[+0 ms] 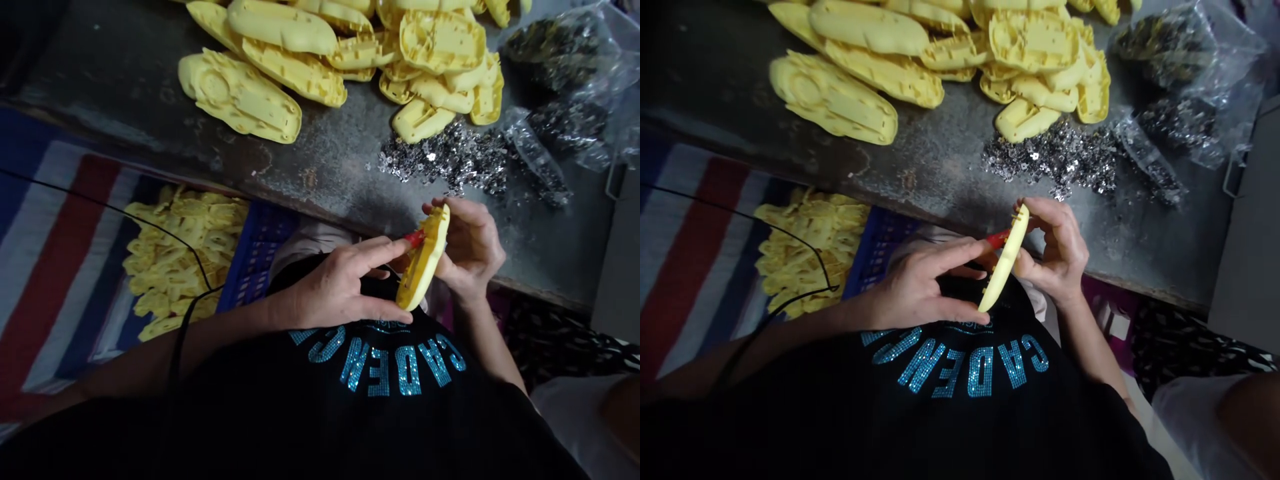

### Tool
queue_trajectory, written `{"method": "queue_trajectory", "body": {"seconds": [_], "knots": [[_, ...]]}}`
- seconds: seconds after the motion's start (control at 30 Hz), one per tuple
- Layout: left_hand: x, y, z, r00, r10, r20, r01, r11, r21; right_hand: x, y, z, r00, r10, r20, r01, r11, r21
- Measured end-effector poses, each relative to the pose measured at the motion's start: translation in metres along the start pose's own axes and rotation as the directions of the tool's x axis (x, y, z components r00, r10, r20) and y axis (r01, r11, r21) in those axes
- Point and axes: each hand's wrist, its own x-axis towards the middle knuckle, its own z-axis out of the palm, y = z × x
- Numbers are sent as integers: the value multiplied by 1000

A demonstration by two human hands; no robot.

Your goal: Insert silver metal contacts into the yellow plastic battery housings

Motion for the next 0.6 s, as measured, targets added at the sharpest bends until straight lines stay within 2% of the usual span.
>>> {"method": "queue_trajectory", "body": {"seconds": [0.1, 0.27, 0.33, 0.43, 0.47, 0.5, 0.6], "knots": [[1, -1, -3, 995, 96, -13, -96, 995, 9, 5, 1, 2, 998, -61, -13, 61, 998, 19], [1, -2, -19, 975, 220, -32, -218, 975, 53, 23, -6, 12, 990, -133, -51, 141, 967, 213], [-8, -10, -28, 979, 194, -67, -194, 981, 5, 36, -13, 18, 990, -139, 9, 133, 964, 229], [-40, -29, -45, 980, 55, -191, -73, 993, -91, 67, -22, 31, 962, -157, 225, 111, 973, 203], [-55, -36, -51, 960, -1, -280, -28, 995, -99, 81, -25, 37, 938, -168, 302, 112, 975, 193], [-71, -43, -57, 900, -11, -435, -27, 996, -83, 95, -26, 45, 915, -184, 358, 129, 976, 174], [-124, -59, -73, 765, -18, -644, 6, 1000, -22, 138, -28, 79, 872, -267, 411, 295, 956, -5]]}}
